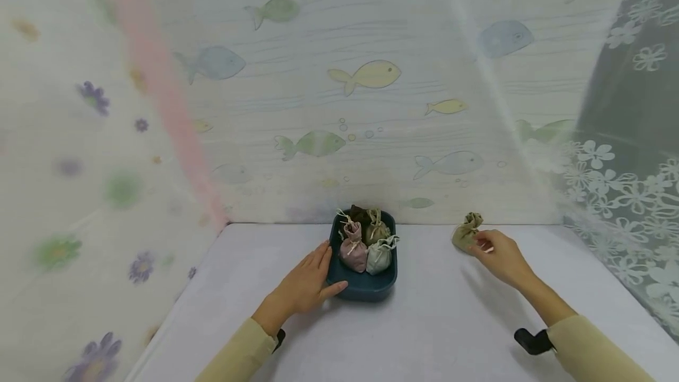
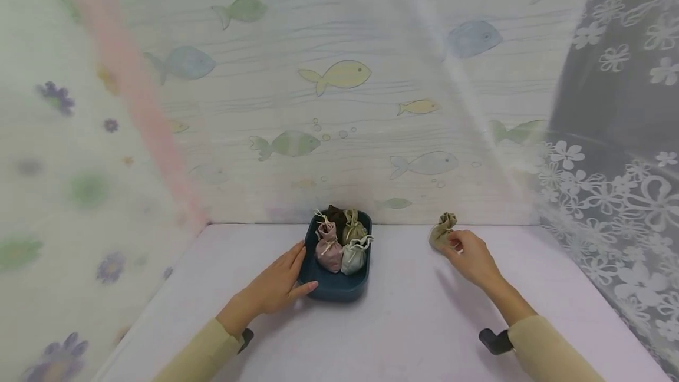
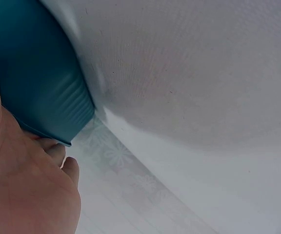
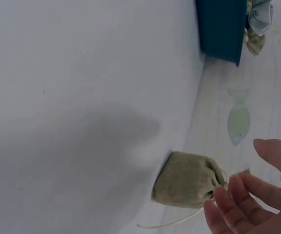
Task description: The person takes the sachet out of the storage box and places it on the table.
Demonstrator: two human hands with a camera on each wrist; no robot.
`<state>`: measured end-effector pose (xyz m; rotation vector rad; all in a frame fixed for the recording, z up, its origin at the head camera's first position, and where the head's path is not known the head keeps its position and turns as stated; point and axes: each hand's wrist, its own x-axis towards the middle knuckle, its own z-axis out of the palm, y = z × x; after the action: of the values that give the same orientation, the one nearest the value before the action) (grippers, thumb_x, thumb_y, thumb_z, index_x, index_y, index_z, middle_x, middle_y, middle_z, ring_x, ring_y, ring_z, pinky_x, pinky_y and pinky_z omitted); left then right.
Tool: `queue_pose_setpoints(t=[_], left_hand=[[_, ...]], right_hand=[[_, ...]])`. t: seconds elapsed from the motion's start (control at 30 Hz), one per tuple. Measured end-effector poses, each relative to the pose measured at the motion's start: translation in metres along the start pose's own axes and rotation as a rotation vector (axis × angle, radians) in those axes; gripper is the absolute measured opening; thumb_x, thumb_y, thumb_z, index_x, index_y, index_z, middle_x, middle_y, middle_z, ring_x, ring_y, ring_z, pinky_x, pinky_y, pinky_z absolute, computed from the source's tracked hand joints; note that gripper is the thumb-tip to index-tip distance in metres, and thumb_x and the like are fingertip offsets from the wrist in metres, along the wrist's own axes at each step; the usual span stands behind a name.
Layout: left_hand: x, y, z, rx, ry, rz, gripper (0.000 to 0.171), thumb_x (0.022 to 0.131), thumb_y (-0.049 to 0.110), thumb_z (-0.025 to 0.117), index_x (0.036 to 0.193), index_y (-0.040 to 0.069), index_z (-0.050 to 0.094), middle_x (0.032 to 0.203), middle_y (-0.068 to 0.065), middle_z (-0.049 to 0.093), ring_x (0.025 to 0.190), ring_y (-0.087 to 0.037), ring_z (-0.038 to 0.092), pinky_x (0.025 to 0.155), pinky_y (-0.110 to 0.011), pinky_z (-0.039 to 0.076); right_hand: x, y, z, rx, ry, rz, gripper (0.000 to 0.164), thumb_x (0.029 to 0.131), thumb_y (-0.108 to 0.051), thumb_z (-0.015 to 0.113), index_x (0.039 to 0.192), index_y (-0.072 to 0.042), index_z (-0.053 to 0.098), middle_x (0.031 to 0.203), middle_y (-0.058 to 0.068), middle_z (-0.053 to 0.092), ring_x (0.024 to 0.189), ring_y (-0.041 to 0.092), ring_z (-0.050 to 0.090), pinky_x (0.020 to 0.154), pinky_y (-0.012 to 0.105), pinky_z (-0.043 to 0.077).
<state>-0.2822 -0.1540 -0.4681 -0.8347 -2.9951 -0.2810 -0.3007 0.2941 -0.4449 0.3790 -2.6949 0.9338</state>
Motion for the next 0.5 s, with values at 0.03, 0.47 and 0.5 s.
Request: queue_pose_setpoints(t=[0.03, 0.47, 0.5], left_hand=[[0.001, 0.000, 0.000, -0.002, 0.002, 0.004, 0.100, 0.101, 0.073, 0.033, 0.159, -0.007, 0.022, 0.169, -0.023, 0.014, 0.155, -0.036, 0.020, 0.124, -0.049, 0.025], [0.001, 0.000, 0.000, -0.004, -0.009, 0.005, 0.099, 0.102, 0.071, 0.035, 0.159, -0.008, 0.019, 0.168, -0.024, 0.013, 0.155, -0.037, 0.019, 0.124, -0.049, 0.024], [0.001, 0.000, 0.000, -0.007, -0.007, 0.005, 0.098, 0.102, 0.070, 0.035, 0.159, -0.008, 0.019, 0.168, -0.024, 0.013, 0.155, -0.037, 0.019, 0.124, -0.050, 0.024]], right_hand=[[-0.001, -0.002, 0.001, 0.004, -0.001, -0.001, 0.034, 0.098, -0.011, 0.069, 0.118, 0.016, 0.063, 0.104, 0.024, 0.066, 0.094, 0.038, 0.064, 0.080, 0.051, 0.055], [0.007, -0.028, 0.023, 0.121, -0.034, -0.055, 0.034, 0.098, -0.015, 0.070, 0.119, 0.011, 0.064, 0.115, 0.025, 0.065, 0.106, 0.042, 0.065, 0.093, 0.055, 0.054], [0.008, -0.030, 0.025, 0.128, -0.030, -0.066, 0.032, 0.098, -0.014, 0.071, 0.117, 0.011, 0.065, 0.114, 0.025, 0.066, 0.105, 0.041, 0.065, 0.093, 0.055, 0.054]])
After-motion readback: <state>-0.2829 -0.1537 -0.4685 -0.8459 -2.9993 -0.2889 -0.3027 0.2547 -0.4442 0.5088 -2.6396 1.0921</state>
